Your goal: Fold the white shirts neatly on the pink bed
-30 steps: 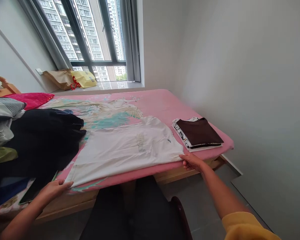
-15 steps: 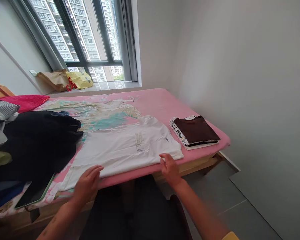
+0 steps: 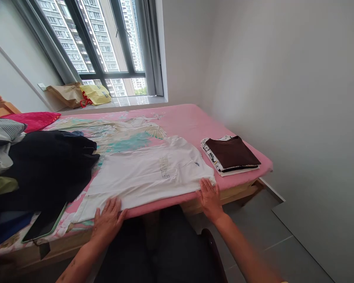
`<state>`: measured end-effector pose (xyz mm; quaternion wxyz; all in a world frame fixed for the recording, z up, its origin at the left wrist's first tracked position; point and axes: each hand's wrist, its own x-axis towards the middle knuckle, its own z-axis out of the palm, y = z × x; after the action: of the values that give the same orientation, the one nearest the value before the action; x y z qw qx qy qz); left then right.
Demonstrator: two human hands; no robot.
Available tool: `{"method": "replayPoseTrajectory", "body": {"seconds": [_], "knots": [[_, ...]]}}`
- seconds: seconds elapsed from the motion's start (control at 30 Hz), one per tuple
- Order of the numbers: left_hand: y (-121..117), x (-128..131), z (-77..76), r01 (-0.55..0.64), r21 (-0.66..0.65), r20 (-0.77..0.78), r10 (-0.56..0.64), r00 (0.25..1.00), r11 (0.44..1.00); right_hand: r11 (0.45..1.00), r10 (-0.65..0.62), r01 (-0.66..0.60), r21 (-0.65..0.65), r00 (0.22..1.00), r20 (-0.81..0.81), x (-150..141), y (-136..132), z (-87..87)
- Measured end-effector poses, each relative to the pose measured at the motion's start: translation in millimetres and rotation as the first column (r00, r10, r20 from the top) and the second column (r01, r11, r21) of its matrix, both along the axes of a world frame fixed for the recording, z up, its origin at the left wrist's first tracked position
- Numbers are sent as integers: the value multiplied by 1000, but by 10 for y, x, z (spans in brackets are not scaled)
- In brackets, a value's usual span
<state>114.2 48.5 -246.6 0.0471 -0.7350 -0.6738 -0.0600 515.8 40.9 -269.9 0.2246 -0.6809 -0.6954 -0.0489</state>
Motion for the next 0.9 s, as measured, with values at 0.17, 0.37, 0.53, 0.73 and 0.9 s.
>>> {"method": "replayPoseTrajectory", "body": {"seconds": [0.17,0.37,0.53,0.73,0.9], "knots": [[167,808,80,422,14,141,-420,897,906,915,401,-403,22,915,49,-893,35,165],[209,272,-131,186,-82,43,-183,982,979,986,164,-160,-37,974,159,-76,72,-356],[198,-526,-188,-137,-33,-78,134,988,990,977,-213,208,48,967,139,608,34,-312],[94,-381,-59,103,-28,-2,-103,995,994,984,111,-131,118,980,165,62,15,-162],[72,-502,-43,-68,-88,29,71,997,994,970,176,-200,137,970,169,63,58,-510]]}}
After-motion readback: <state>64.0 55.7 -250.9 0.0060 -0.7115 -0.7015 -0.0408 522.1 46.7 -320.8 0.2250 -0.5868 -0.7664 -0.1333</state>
